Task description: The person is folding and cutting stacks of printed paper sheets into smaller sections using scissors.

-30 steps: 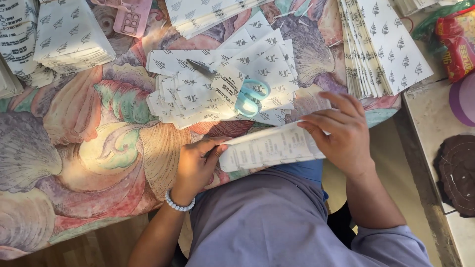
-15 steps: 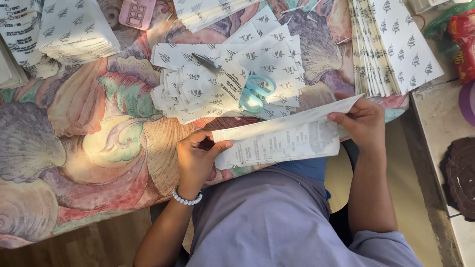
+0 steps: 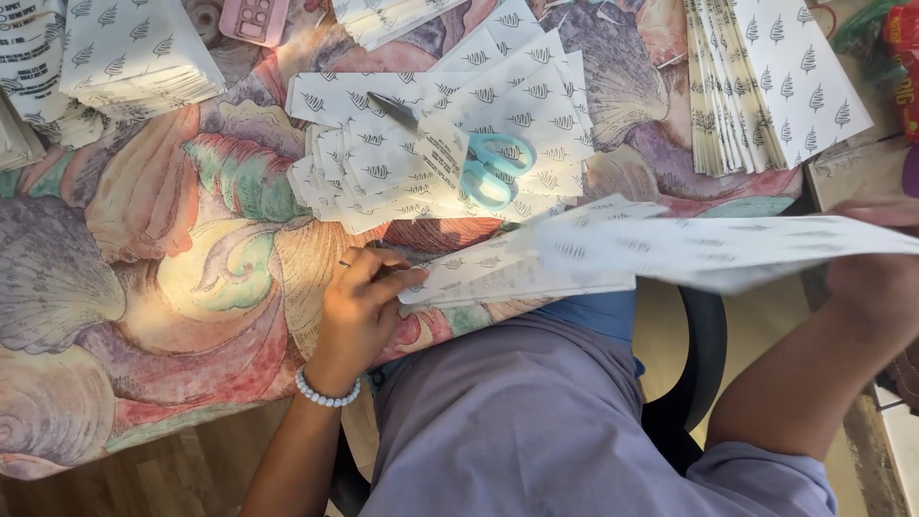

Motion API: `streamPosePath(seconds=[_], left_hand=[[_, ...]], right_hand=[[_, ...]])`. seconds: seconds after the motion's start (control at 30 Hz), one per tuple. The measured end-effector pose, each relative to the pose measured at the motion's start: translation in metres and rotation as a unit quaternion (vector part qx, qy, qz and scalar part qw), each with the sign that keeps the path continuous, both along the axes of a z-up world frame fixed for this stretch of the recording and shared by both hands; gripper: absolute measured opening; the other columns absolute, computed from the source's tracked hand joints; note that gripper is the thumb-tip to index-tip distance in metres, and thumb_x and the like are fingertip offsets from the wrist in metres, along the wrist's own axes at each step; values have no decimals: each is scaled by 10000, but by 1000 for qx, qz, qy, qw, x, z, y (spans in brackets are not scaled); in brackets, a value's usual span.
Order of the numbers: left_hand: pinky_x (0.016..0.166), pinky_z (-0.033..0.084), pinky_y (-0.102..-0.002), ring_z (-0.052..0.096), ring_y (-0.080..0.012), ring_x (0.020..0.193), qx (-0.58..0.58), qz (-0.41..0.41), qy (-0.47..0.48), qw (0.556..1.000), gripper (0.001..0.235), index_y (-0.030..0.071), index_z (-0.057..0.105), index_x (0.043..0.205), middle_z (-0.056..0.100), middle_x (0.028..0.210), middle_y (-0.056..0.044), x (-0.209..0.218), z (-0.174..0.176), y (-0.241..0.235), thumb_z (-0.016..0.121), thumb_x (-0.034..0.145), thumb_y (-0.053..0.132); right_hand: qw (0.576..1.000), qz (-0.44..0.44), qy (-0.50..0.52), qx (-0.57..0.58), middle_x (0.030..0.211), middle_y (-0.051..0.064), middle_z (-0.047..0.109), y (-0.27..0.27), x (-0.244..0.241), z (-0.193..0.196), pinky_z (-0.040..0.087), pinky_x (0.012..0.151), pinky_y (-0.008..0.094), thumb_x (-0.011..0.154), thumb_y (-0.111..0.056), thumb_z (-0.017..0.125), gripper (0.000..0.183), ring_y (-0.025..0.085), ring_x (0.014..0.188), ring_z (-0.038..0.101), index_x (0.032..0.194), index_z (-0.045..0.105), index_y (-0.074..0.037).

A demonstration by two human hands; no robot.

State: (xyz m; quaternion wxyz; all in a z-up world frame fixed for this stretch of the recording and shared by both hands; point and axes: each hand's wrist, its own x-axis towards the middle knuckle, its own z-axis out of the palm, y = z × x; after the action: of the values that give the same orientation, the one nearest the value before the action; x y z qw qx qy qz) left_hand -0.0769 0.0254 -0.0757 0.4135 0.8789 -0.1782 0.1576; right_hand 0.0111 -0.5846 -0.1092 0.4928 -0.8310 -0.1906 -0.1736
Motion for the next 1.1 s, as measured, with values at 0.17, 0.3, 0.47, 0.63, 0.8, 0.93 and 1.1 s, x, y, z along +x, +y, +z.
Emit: streamPosePath(seconds=[0.17, 0.3, 0.47, 0.63, 0.8, 0.93, 1.1], left_hand=[[849, 362, -464, 548, -286, 1125, 203, -71, 27, 976, 454, 226, 683, 1315, 635, 1268, -15, -1, 9, 1, 652, 875, 115], [950, 376, -463, 567, -281, 1163, 108, -95, 42, 989, 792, 118, 776, 1161, 653, 1260, -14, 2, 24, 2, 652, 736, 775], [924, 406, -391, 619, -236, 1099, 13, -5, 56, 998, 346, 136, 619, 999, 653, 1141, -40, 6, 11, -3, 815, 853, 380], [1240, 394, -483, 458, -367, 1447, -67, -3, 68, 995, 877, 10, 376, 1470, 456, 1503, -211, 9, 19, -3, 898, 811, 258], [1004, 490, -421, 637, -285, 1211, 39, -82, -52, 995, 450, 82, 662, 1306, 697, 1264, -72, 12, 9, -2, 647, 930, -164], [983, 503, -429, 679, -242, 1007, 116, -105, -69, 985, 164, 101, 765, 1003, 751, 1020, 10, 11, 12, -6, 633, 982, 7], [1057, 474, -440, 664, -249, 1116, 173, -109, -54, 977, 217, 109, 759, 1084, 735, 1107, -15, 4, 22, -4, 729, 962, 286]], right_hand=[[996, -2, 81, -36, 1175, 326, 657, 72, -4, 67, 519, 941, 344, 1089, 73, 676, 112, 340, 1043, 668, 1157, 628, 148], [985, 28, 156, 73, 1084, 235, 702, 144, 12, 70, 575, 855, 292, 937, -208, 733, 301, 266, 981, 721, 1079, 691, 53], [965, 169, 200, -2, 1042, 184, 753, 172, 29, 72, 638, 828, 279, 844, -142, 733, 242, 233, 942, 774, 1043, 742, -5], [920, 298, 254, -3, 1130, 141, 782, 177, 35, 66, 541, 1124, 415, 806, -194, 783, 329, 231, 1075, 782, 1111, 762, -76], [896, 388, 204, -67, 1270, 116, 740, 184, 39, 68, 622, 1081, 356, 807, -165, 790, 466, 240, 1216, 736, 1253, 697, -69], [892, 384, 201, -126, 1372, 105, 689, 154, 41, 87, 489, 1180, 377, 972, -493, 487, 600, 225, 1294, 683, 1305, 678, -33], [889, 418, 106, -153, 1517, 128, 581, 21, 37, 78, 541, 1201, 479, 1038, -612, 368, 677, 398, 1454, 606, 1533, 417, -152]])
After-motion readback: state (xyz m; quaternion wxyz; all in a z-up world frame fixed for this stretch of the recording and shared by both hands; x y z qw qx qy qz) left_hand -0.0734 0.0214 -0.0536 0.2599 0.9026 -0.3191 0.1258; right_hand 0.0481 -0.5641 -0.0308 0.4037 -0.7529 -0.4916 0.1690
